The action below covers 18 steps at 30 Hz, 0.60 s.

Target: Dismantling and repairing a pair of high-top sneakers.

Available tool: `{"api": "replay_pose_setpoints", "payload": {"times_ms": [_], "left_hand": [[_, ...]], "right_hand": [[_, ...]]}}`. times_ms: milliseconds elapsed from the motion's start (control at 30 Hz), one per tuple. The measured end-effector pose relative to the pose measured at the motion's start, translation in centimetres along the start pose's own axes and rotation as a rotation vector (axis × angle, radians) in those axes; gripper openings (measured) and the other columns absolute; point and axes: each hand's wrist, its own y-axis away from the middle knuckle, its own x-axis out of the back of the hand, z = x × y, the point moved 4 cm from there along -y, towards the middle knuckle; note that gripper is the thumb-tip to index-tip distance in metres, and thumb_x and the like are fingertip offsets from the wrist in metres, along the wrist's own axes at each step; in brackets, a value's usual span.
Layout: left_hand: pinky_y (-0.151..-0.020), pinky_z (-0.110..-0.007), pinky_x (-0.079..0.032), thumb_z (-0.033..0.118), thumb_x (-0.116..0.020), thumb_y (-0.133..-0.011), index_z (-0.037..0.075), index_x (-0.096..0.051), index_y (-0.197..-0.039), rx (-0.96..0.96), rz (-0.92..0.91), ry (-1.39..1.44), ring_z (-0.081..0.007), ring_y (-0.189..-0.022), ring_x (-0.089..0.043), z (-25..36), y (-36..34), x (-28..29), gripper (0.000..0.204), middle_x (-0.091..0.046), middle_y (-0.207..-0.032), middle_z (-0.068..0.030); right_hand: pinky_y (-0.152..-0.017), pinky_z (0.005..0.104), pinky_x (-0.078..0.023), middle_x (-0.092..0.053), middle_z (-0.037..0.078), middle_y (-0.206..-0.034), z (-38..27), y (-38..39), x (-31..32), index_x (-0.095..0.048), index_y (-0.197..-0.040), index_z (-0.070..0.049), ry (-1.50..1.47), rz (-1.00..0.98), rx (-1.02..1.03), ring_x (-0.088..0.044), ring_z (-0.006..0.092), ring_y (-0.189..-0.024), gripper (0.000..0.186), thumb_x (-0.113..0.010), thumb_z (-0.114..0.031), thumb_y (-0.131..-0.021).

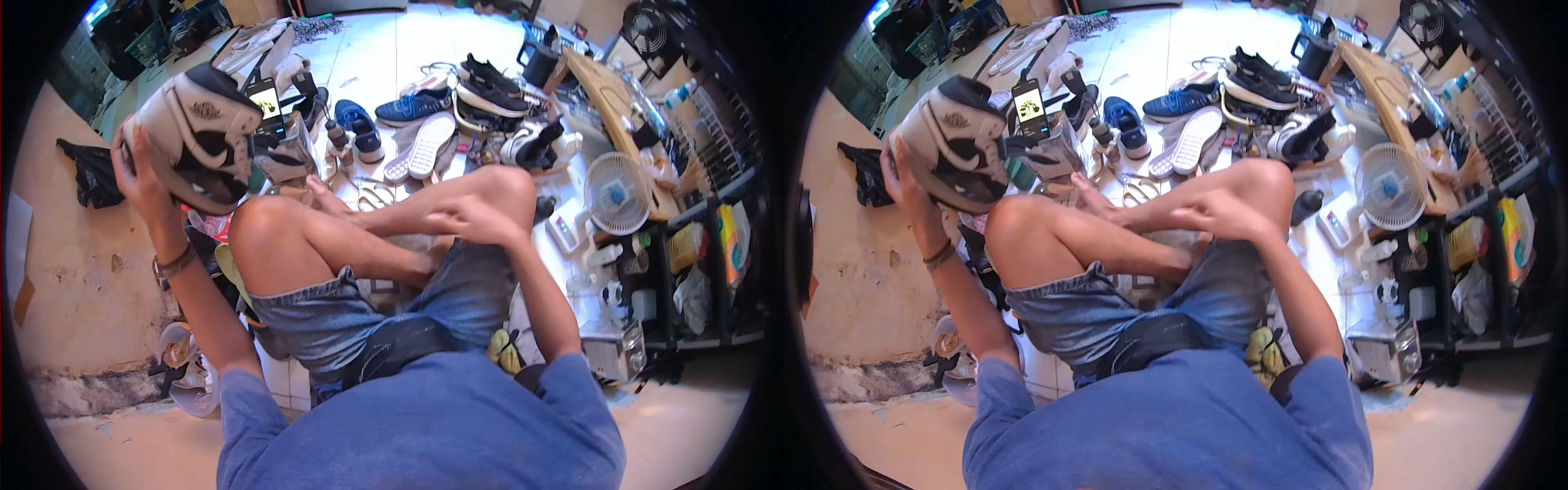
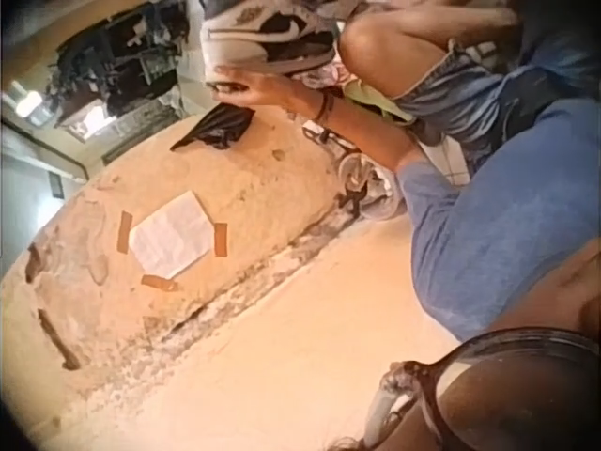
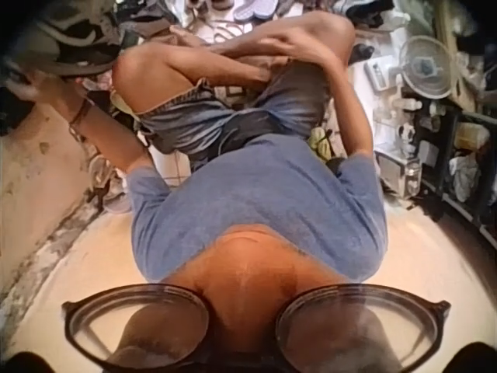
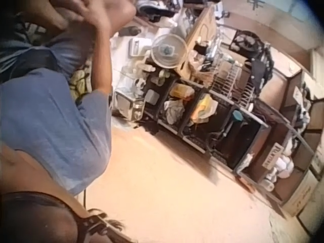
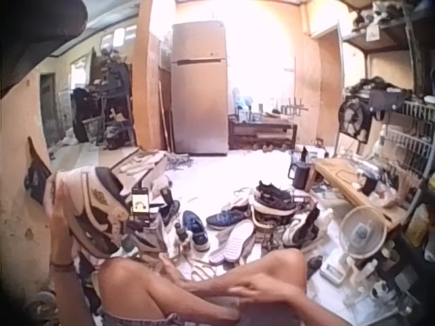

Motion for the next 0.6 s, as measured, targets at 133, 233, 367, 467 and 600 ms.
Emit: {"api": "replay_pose_setpoints", "payload": {"times_ms": [133, 233, 367, 467, 600], "left_hand": [[-0.1, -0.032, -0.047, 0.025, -0.061, -0.103, -0.003, -0.057, -0.132, 0.003, 0.095, -0.042, -0.0177, -0.112, -0.06, 2.4, 0.0, 5.3, 0.041, -0.063, -0.123, -0.0109], [-0.103, -0.036, -0.047, 0.027, -0.058, -0.104, -0.003, -0.056, -0.133, 0.009, 0.139, -0.029, -0.0222, -0.116, -0.06, 3.3, 0.1, 4.5, 0.042, -0.061, -0.127, -0.0137], [-0.104, -0.038, -0.046, 0.028, -0.056, -0.104, -0.003, -0.054, -0.135, 0.02, 0.144, -0.071, -0.0267, -0.121, -0.059, 1.9, -0.4, 5.9, 0.043, -0.059, -0.132, -0.0168], [-0.105, -0.041, -0.047, 0.029, -0.053, -0.105, -0.003, -0.05, -0.139, 0.112, 0.135, -0.093, -0.0295, -0.124, -0.058, 2.0, 0.2, 6.4, 0.048, -0.057, -0.135, -0.0172], [-0.108, -0.042, -0.044, 0.033, -0.049, -0.106, -0.003, -0.049, -0.14, 0.132, 0.104, -0.156, -0.029, -0.128, -0.055, 0.8, 0.5, 6.6, 0.05, -0.054, -0.14, -0.0176]], "right_hand": [[-0.081, 0.0334, -0.055, -0.073, 0.009, -0.107, 1.5, 6.1, 14.3, -0.07, -0.109, -0.003, -0.308, 0.881, 0.341, -0.069, 0.0149, -0.094, 0.034, -0.055, -0.033, -0.103], [-0.087, 0.0403, -0.052, -0.069, 0.009, -0.107, 12.8, 2.6, 10.6, -0.065, -0.119, -0.005, -0.029, 0.895, -0.159, -0.065, 0.0195, -0.095, 0.039, -0.054, -0.038, -0.103], [-0.089, 0.0393, -0.052, -0.071, 0.014, -0.105, 11.6, 2.9, -1.7, -0.069, -0.115, -0.004, -0.279, 0.913, 0.23, -0.066, 0.0269, -0.096, 0.029, -0.053, -0.026, -0.102], [-0.089, 0.0393, -0.052, -0.071, 0.014, -0.105, 16.2, 3.0, -0.4, -0.069, -0.114, -0.004, -0.325, 0.909, 0.176, -0.066, 0.0269, -0.096, 0.029, -0.053, -0.025, -0.102], [-0.089, 0.0392, -0.052, -0.071, 0.015, -0.104, 21.2, 2.2, -2.8, -0.069, -0.113, -0.004, -0.367, 0.881, 0.117, -0.067, 0.0269, -0.095, 0.028, -0.054, -0.025, -0.102]]}}
